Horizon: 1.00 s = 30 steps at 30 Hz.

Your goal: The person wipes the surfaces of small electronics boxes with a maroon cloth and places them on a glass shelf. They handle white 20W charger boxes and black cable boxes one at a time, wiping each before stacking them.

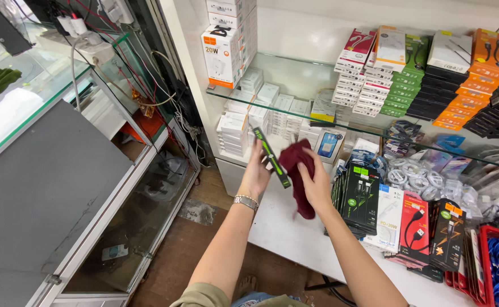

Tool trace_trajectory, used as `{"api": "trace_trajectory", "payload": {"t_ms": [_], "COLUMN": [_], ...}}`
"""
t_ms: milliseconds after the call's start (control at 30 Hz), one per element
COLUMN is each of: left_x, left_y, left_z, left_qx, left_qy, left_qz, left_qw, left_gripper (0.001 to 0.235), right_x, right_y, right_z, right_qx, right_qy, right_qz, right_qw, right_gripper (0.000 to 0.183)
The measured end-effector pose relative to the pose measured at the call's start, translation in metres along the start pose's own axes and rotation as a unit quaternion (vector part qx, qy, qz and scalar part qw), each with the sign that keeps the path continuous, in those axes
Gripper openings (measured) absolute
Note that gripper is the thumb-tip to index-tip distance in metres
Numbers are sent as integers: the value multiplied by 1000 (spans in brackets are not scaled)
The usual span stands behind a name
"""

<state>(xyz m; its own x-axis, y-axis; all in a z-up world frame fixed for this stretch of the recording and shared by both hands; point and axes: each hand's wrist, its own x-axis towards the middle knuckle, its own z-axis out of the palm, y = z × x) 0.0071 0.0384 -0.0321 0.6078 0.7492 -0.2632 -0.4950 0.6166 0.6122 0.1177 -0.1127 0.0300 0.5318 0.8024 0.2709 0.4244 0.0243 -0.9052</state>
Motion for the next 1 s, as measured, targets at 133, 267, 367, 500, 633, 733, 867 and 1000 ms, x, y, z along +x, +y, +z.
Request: {"api": "trace_trajectory", "payload": {"t_ms": [133, 267, 367, 500, 633, 733, 867, 1000], "left_x": [3, 12, 15, -10, -37, -44, -43, -35], "left_y": [-36, -18, 6, 11, -20, -25, -26, -30], "left_z": [2, -21, -32, -18, 15, 24, 24, 25], "left_qx": [8, -134, -126, -72, 53, 129, 194, 437], "left_qy": [-60, -115, -12, 30, 8, -25, 28, 200], "left_qz": [47, 36, 97, 47, 1, -45, 58, 317], "left_qw": [997, 984, 987, 996, 999, 990, 979, 818], "left_gripper": [62, 68, 69, 70, 57, 53, 44, 41], "right_x": [16, -14, -35, -21, 13, 38, 52, 33], "right_y": [-28, -24, -2, 17, 24, 29, 30, 40], "right_z": [21, 25, 11, 10, 22, 12, 0, 4], "right_qx": [-31, -140, -107, 26, -44, 62, 285, 243], "right_qy": [-62, -71, -143, -64, -48, -27, -67, -76], "right_qz": [-100, -222, -161, 9, -105, 19, 169, 119], "right_qw": [993, 962, 971, 998, 992, 998, 941, 960], "right_gripper": [49, 46, 46, 47, 57, 62, 67, 69]}}
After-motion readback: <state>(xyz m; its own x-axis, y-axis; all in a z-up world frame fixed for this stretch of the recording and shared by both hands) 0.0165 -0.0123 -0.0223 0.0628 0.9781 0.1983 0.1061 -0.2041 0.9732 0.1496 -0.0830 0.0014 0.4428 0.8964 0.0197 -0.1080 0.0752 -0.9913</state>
